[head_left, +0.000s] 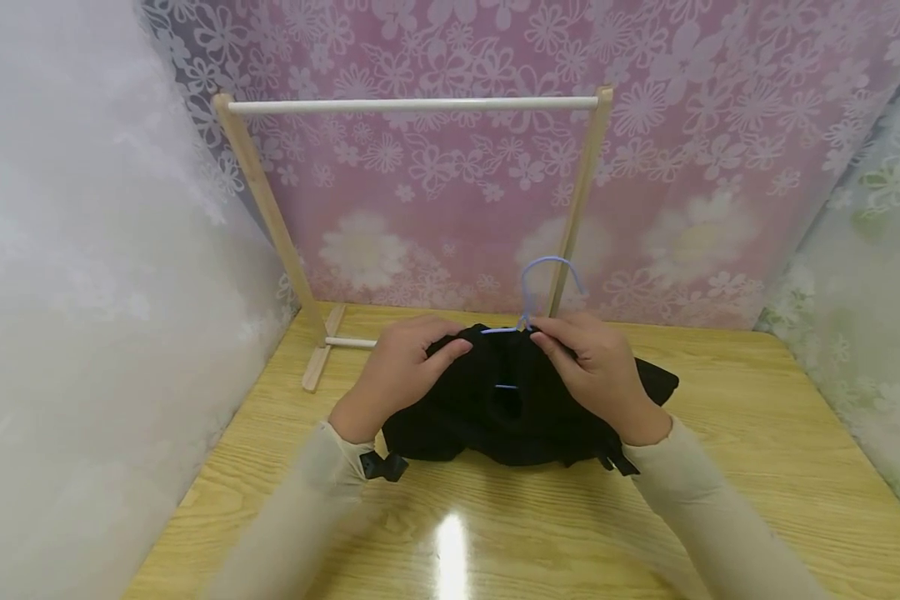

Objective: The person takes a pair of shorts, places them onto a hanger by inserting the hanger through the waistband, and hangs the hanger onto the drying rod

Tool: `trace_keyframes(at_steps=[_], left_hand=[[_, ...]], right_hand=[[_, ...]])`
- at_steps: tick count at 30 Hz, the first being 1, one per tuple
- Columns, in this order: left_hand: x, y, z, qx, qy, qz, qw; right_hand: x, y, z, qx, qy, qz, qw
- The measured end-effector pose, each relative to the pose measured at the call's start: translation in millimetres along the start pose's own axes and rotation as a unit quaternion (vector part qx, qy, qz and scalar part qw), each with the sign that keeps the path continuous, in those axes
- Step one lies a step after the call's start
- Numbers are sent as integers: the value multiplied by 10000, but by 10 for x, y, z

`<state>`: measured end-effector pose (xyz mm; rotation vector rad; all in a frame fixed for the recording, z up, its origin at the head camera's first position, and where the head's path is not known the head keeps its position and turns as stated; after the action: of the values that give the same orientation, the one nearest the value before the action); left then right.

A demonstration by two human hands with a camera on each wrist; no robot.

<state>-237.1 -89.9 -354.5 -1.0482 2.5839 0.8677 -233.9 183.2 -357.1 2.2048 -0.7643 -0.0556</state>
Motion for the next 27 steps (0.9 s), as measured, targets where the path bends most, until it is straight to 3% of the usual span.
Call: trace_keyframes(at_steps=[8, 13, 20, 27], left_hand=[[-134, 121, 85, -29, -96, 56, 9999], [-189, 138, 127, 85, -268, 15, 9996], [-235, 130, 222, 377, -546, 200, 9976], [-260, 141, 263, 210, -506, 260, 9982]], right_hand=[[53, 46, 83, 230, -52, -103, 9997], [82, 27, 113, 396, -9, 168, 9991], [116, 8, 130, 678, 683, 657, 9932], [152, 30, 116, 1277, 993, 610, 9849]])
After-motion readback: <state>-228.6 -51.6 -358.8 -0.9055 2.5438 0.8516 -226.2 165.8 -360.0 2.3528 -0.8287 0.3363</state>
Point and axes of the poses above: each hand's wrist, its own y-axis towards the middle knuckle, its own z-axis out of the palm, x = y × z, the point moved 1 cm from there along y, towards the middle knuckle, and after that the axes turned 11 degrees about x, right-handed, at the moved point
